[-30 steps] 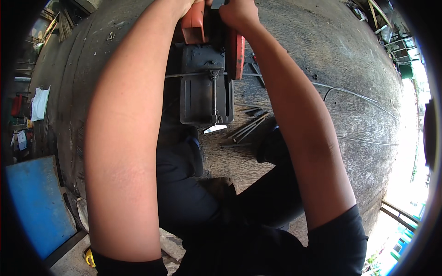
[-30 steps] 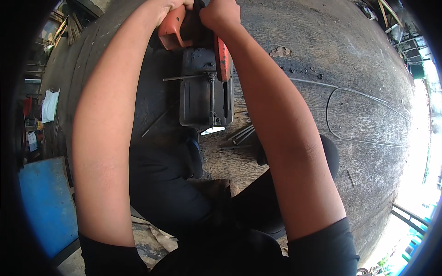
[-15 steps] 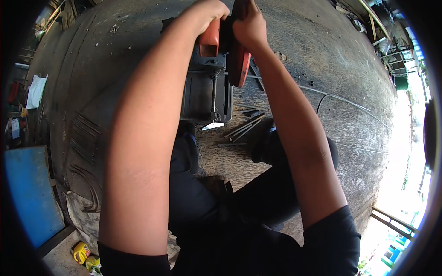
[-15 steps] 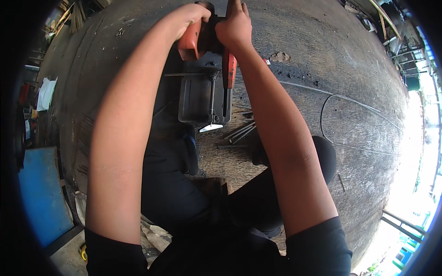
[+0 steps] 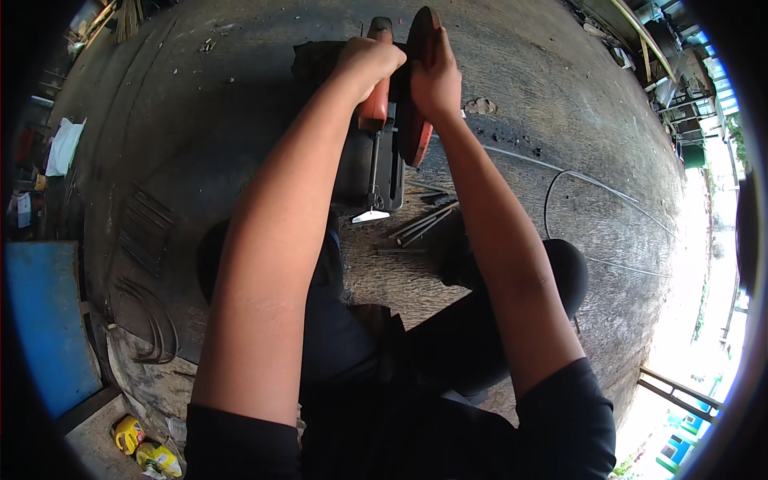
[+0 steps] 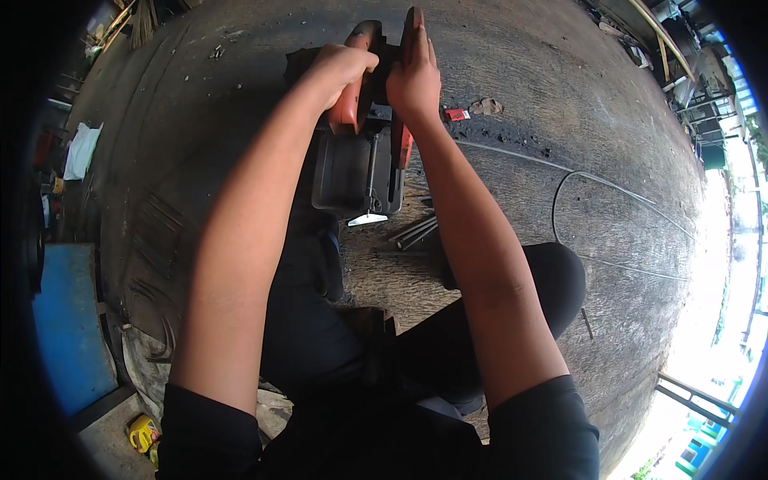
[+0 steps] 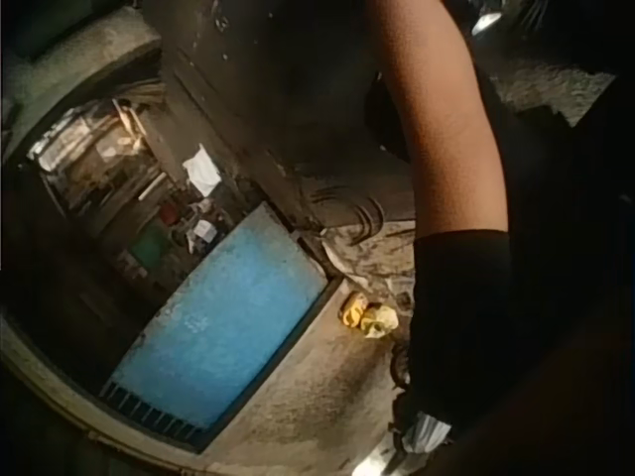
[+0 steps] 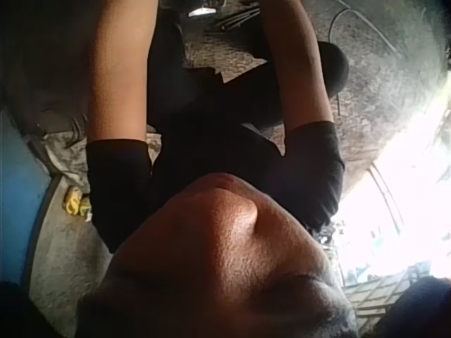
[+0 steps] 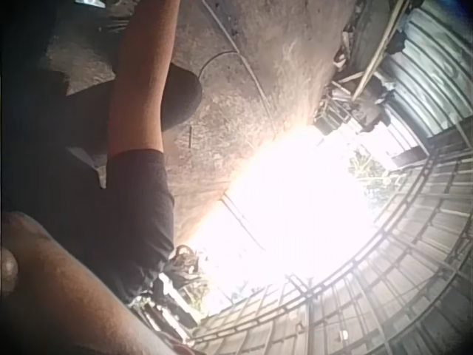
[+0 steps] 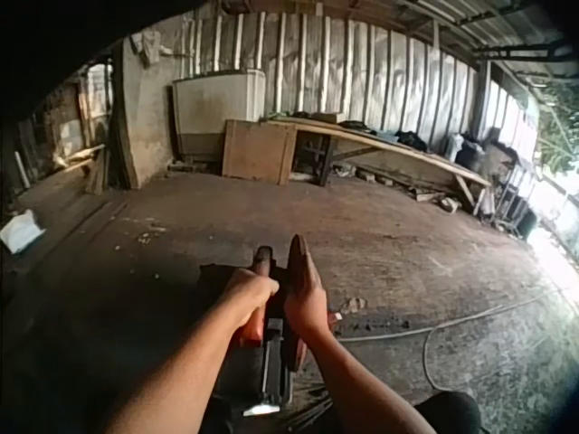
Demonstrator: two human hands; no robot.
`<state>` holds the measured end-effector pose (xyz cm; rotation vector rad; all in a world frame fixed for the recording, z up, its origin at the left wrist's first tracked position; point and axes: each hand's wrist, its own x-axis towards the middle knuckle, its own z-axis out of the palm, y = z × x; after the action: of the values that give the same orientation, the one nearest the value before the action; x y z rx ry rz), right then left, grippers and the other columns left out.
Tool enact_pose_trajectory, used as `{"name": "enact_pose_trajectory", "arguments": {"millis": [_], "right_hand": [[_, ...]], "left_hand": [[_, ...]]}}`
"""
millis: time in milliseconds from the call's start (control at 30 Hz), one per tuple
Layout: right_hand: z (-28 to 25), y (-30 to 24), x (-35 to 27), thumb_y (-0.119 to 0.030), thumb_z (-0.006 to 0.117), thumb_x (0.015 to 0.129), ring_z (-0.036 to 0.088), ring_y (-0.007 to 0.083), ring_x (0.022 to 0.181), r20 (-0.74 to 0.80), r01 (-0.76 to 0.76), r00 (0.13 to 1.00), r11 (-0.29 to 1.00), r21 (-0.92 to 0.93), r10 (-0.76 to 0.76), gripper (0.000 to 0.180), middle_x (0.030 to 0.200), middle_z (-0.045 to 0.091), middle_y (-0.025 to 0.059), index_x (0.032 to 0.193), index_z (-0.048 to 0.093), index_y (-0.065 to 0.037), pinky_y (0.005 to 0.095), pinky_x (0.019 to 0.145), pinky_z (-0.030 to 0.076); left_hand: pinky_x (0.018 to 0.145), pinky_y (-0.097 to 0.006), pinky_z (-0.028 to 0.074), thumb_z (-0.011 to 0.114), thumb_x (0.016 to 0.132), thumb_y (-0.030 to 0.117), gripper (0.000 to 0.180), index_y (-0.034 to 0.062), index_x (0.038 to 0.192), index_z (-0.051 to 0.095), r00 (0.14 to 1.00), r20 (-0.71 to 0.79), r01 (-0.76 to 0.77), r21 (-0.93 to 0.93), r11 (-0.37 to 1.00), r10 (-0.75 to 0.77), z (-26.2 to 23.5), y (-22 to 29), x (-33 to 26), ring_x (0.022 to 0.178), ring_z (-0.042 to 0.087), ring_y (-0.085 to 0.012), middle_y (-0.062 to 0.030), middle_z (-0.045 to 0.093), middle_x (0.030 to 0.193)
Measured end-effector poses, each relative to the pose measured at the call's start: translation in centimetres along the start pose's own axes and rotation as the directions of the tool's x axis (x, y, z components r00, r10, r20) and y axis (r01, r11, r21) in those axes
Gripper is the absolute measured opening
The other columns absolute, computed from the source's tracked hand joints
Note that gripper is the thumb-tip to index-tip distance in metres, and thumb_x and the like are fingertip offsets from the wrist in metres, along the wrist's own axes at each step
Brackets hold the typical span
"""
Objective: The person places a metal rod into the clamp of a chop saw, tightens the clamp by hand, and lowers the saw blade to cut the rod. The person then removes the cut piece, clears debris, and repeats the process with another rod.
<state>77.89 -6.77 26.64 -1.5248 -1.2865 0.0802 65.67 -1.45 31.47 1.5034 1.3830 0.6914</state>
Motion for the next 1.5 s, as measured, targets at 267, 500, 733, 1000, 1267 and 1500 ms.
{"name": "enact_pose_trajectory", "arguments": {"millis": [267, 500, 733, 1000, 1267, 1500], "right_hand": [[0.2, -0.7, -2.6, 0.001, 0.051, 0.078, 0.043, 0.0476, 0.121, -0.049, 0.09, 0.995, 0.996, -0.007, -0.09, 0.076, 0.138, 0.04, 0.0273, 0.147, 0.023, -0.011, 0.0463, 0.095, 0.045], [0.0, -0.2, -4.1, 0.0, 0.053, 0.077, 0.047, 0.0508, 0.116, -0.061, -0.016, 0.998, 1.0, 0.002, 0.016, 0.071, 0.134, 0.039, 0.0366, 0.144, 0.029, -0.004, 0.0476, 0.092, 0.047], [-0.2, -0.1, -5.4, 0.0, 0.055, 0.075, 0.044, 0.0492, 0.122, -0.082, -0.067, 0.994, 0.996, 0.057, 0.071, 0.073, 0.135, 0.041, 0.0329, 0.143, 0.03, -0.003, 0.0467, 0.101, 0.04], [-0.5, -0.2, -6.6, 0.0, 0.06, 0.072, 0.044, 0.0447, 0.124, -0.121, -0.116, 0.985, 0.991, 0.069, 0.123, 0.073, 0.136, 0.042, 0.029, 0.14, 0.036, -0.004, 0.0448, 0.104, 0.038], [-0.8, -0.5, -7.4, 0.003, 0.06, 0.07, 0.041, 0.0422, 0.128, -0.101, -0.132, 0.985, 0.989, 0.069, 0.138, 0.076, 0.141, 0.037, 0.0256, 0.141, 0.034, -0.007, 0.0438, 0.106, 0.036], [-0.8, -0.1, -8.0, 0.001, 0.061, 0.071, 0.04, 0.042, 0.129, -0.093, -0.143, 0.984, 0.985, 0.095, 0.152, 0.074, 0.141, 0.038, 0.025, 0.141, 0.036, -0.007, 0.0439, 0.107, 0.035]], "left_hand": [[0.063, -0.035, 0.048, 0.067, 0.065, 0.014, 0.024, -0.0071, 0.075, 0.062, 1.0, 0.012, 0.012, -0.02, 1.0, -0.011, -0.3, -1.9, -2.4, 0.069, 0.061, -0.021, -0.014, 0.062, 0.075], [0.052, -0.035, 0.043, 0.066, 0.067, 0.016, 0.023, -0.0059, 0.071, 0.059, 0.999, 0.044, -0.01, -0.052, 0.999, 0.013, 0.0, -2.4, -3.8, 0.057, 0.055, -0.0179, -0.0085, 0.057, 0.064], [0.058, -0.03, 0.048, 0.061, 0.076, 0.006, 0.014, -0.0007, 0.087, 0.061, 0.994, 0.095, 0.063, -0.113, 0.992, -0.052, 0.3, -3.1, -4.4, 0.062, 0.06, -0.0166, -0.0069, 0.06, 0.073], [0.063, -0.029, 0.048, 0.061, 0.077, 0.006, 0.019, -0.0008, 0.095, 0.06, 0.992, 0.095, 0.097, -0.105, 0.99, -0.087, 0.7, -3.5, -5.4, 0.068, 0.059, -0.0156, -0.0058, 0.06, 0.079], [0.068, -0.028, 0.048, 0.06, 0.077, 0.003, 0.021, -0.003, 0.097, 0.059, 0.995, 0.069, 0.082, -0.122, 0.989, -0.074, 0.6, -4.5, -5.7, 0.072, 0.06, -0.0145, -0.0064, 0.061, 0.082], [0.071, -0.031, 0.049, 0.059, 0.08, 0.005, 0.028, -0.002, 0.106, 0.056, 0.993, 0.075, 0.096, -0.095, 0.991, -0.089, 1.1, -4.8, -6.3, 0.076, 0.059, -0.0172, -0.0079, 0.059, 0.088]]}}
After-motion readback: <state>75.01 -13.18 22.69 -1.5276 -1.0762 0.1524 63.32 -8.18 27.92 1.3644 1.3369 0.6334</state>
